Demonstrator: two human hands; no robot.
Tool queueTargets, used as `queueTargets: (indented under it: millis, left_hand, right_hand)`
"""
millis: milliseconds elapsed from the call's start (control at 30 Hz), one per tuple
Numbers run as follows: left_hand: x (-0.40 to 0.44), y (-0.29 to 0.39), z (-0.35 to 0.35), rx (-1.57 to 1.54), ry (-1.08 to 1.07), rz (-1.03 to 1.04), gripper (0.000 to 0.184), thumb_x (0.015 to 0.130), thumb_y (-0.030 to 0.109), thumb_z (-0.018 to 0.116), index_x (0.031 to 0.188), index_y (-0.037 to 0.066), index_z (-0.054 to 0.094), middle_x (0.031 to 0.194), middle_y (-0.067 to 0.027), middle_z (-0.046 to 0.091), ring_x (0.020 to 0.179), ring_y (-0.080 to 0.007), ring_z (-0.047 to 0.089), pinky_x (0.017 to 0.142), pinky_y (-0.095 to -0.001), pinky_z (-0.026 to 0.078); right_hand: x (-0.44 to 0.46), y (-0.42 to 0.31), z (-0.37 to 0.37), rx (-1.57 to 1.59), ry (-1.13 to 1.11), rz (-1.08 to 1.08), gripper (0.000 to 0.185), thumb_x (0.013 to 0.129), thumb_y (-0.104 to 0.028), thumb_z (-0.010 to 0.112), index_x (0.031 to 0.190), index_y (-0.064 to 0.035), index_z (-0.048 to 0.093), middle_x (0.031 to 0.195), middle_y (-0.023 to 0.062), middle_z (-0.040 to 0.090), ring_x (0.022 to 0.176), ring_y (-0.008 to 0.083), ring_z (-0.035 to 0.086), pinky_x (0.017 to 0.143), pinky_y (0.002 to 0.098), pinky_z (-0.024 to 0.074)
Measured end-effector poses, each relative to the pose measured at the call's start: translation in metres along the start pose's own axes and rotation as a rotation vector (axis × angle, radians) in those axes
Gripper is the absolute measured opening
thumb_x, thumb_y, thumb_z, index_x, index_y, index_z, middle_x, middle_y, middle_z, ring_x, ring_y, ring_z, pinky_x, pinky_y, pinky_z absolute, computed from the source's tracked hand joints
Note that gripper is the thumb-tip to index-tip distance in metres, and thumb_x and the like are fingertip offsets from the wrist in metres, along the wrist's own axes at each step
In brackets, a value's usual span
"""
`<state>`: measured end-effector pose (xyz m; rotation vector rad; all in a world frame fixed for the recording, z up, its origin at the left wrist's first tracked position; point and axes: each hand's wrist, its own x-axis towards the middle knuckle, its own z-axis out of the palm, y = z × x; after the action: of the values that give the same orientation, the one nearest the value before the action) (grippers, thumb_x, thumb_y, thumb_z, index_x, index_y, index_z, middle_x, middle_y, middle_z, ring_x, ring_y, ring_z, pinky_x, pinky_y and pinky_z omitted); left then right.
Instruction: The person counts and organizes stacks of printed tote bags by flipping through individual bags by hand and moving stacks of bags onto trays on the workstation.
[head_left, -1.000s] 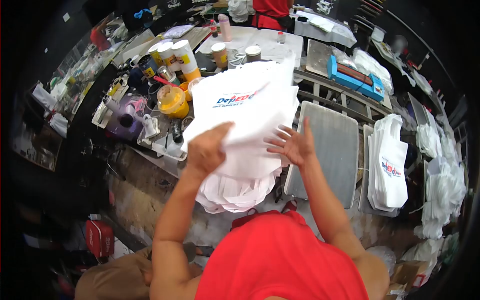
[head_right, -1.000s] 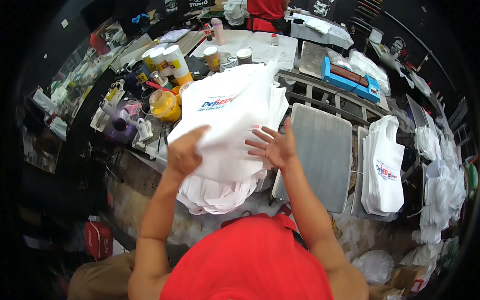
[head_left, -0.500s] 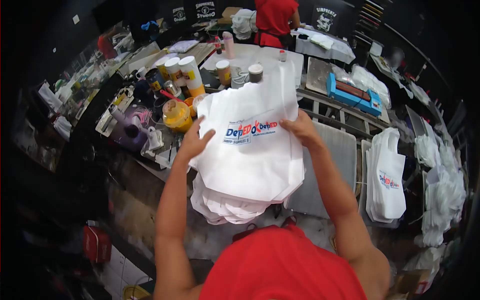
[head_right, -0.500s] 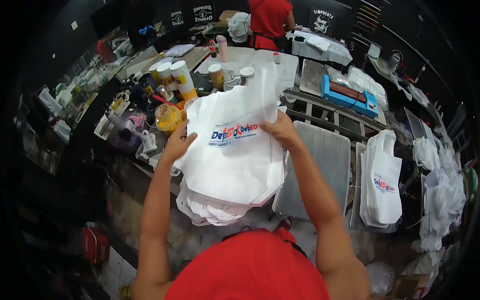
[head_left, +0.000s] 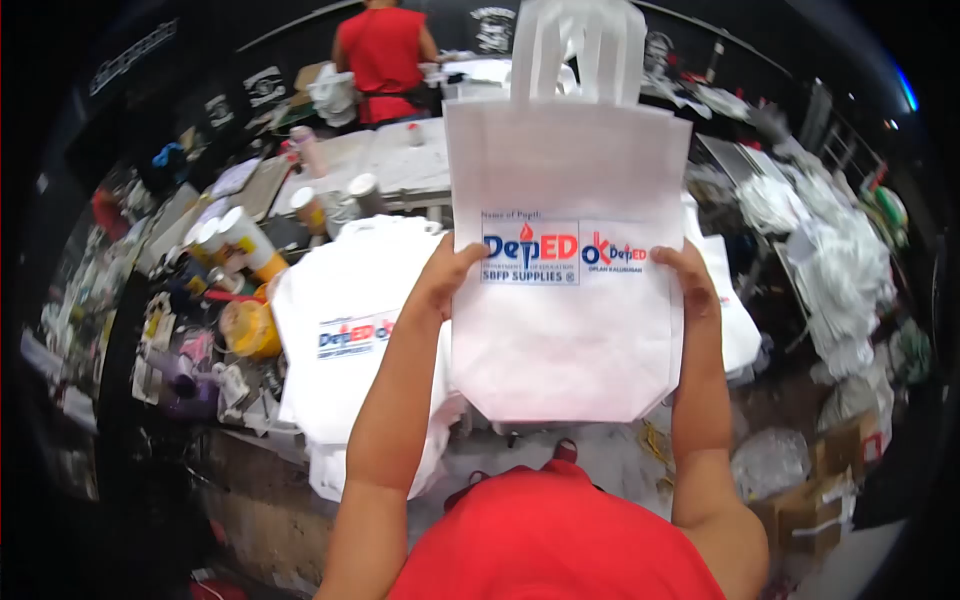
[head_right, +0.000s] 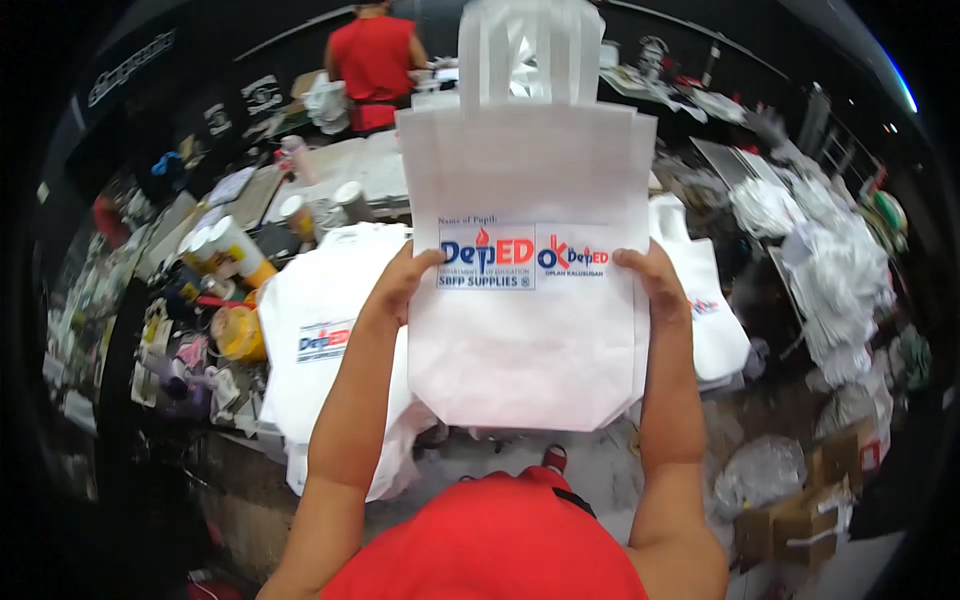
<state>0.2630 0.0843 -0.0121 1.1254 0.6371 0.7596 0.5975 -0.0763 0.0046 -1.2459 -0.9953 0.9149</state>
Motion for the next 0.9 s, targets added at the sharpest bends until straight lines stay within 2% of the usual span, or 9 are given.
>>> queueTargets:
  millis: [100, 233, 333, 500, 567, 667, 700, 800, 900]
  left_hand:
    - [0.02, -0.081, 0.038, -0.052, 0.129, -0.234, 0.054, 0.087, 0.021, 0.067, 0.13, -0.007, 0.053, 0.114, -0.0208, 0.067, 0.098, -0.0284, 0.071, 0.076, -0.0427, 0.061]
    - [0.052, -0.296, 0.015, 0.262, 0.261, -0.617, 0.051, 0.088, 0.025, 0.065, 0.127, -0.008, 0.061, 0.116, -0.0224, 0.069, 0.106, -0.0335, 0.07, 0.084, -0.0453, 0.058]
    - [0.047, -0.419, -0.037, 0.672, 0.255, -0.517, 0.054, 0.089, 0.028, 0.064, 0.128, -0.009, 0.058, 0.121, -0.0299, 0.067, 0.117, -0.0416, 0.064, 0.099, -0.0437, 0.05]
    - [0.026, -0.332, 0.016, 0.83, 0.364, -0.438, 0.057, 0.097, 0.037, 0.061, 0.13, -0.009, 0.052, 0.121, -0.0307, 0.066, 0.116, -0.0426, 0.064, 0.096, -0.0438, 0.05]
    - [0.024, -0.312, 0.029, 0.884, 0.478, -0.242, 0.058, 0.1, 0.042, 0.06, 0.13, -0.006, 0.053, 0.119, -0.0297, 0.067, 0.115, -0.0401, 0.065, 0.096, -0.0417, 0.05]
    - [0.03, -0.324, 0.005, 0.165, 0.524, -0.438, 0.06, 0.098, 0.039, 0.066, 0.138, -0.003, 0.051, 0.121, -0.0245, 0.067, 0.114, -0.0315, 0.065, 0.097, -0.0387, 0.05]
    - [0.021, -0.349, -0.011, 0.163, 0.535, -0.443, 0.06, 0.098, 0.039, 0.066, 0.138, -0.003, 0.051, 0.121, -0.0245, 0.067, 0.114, -0.0315, 0.065, 0.097, -0.0387, 0.05]
    - [-0.009, -0.386, -0.024, 0.744, 0.315, -0.565, 0.064, 0.094, 0.034, 0.07, 0.141, -0.005, 0.05, 0.131, -0.0235, 0.064, 0.118, -0.0291, 0.064, 0.101, -0.0382, 0.049]
    - [0.006, -0.359, 0.003, 0.275, 0.4, -0.58, 0.062, 0.092, 0.028, 0.069, 0.141, -0.006, 0.049, 0.13, -0.024, 0.064, 0.119, -0.0295, 0.064, 0.103, -0.0391, 0.049]
  right_hand:
    - [-0.017, 0.091, -0.072, 0.061, 0.084, 0.279, 0.065, 0.08, -0.019, 0.066, 0.137, 0.0081, 0.053, 0.126, 0.0177, 0.066, 0.112, 0.0269, 0.065, 0.097, 0.0362, 0.0511]
    - [-0.035, 0.323, -0.1, -0.13, 0.207, 0.551, 0.054, 0.083, -0.015, 0.063, 0.131, 0.0071, 0.056, 0.118, 0.0192, 0.067, 0.103, 0.0283, 0.068, 0.091, 0.0374, 0.0543]
    - [-0.048, 0.4, -0.108, -0.165, 0.237, 0.615, 0.049, 0.084, -0.013, 0.061, 0.128, 0.0065, 0.058, 0.115, 0.02, 0.068, 0.099, 0.029, 0.07, 0.088, 0.0381, 0.0559]
    - [-0.043, 0.348, -0.099, -0.516, 0.234, 0.45, 0.049, 0.09, -0.019, 0.06, 0.133, 0.0049, 0.055, 0.121, 0.0249, 0.067, 0.112, 0.0338, 0.066, 0.097, 0.0412, 0.0505]
    - [-0.026, 0.322, -0.1, -0.497, 0.205, 0.409, 0.05, 0.092, -0.025, 0.06, 0.132, 0.0051, 0.055, 0.123, 0.0262, 0.067, 0.115, 0.0375, 0.065, 0.098, 0.0425, 0.0496]
    - [-0.016, 0.307, -0.103, -0.455, 0.168, 0.462, 0.055, 0.095, -0.034, 0.062, 0.131, 0.0054, 0.055, 0.123, 0.0275, 0.068, 0.117, 0.0417, 0.064, 0.1, 0.0442, 0.0489]
    - [-0.013, 0.306, -0.103, -0.425, 0.163, 0.543, 0.057, 0.096, -0.038, 0.063, 0.131, 0.0055, 0.055, 0.121, 0.0275, 0.068, 0.115, 0.0422, 0.065, 0.099, 0.0447, 0.0492]
    - [-0.024, 0.379, -0.123, -0.463, 0.07, 0.632, 0.062, 0.095, -0.042, 0.068, 0.133, 0.0057, 0.055, 0.118, 0.025, 0.07, 0.11, 0.0333, 0.068, 0.097, 0.041, 0.0509]
    - [-0.012, 0.405, -0.129, -0.358, 0.036, 0.608, 0.059, 0.092, -0.035, 0.071, 0.132, 0.0061, 0.055, 0.117, 0.0225, 0.07, 0.108, 0.027, 0.068, 0.095, 0.0394, 0.0524]
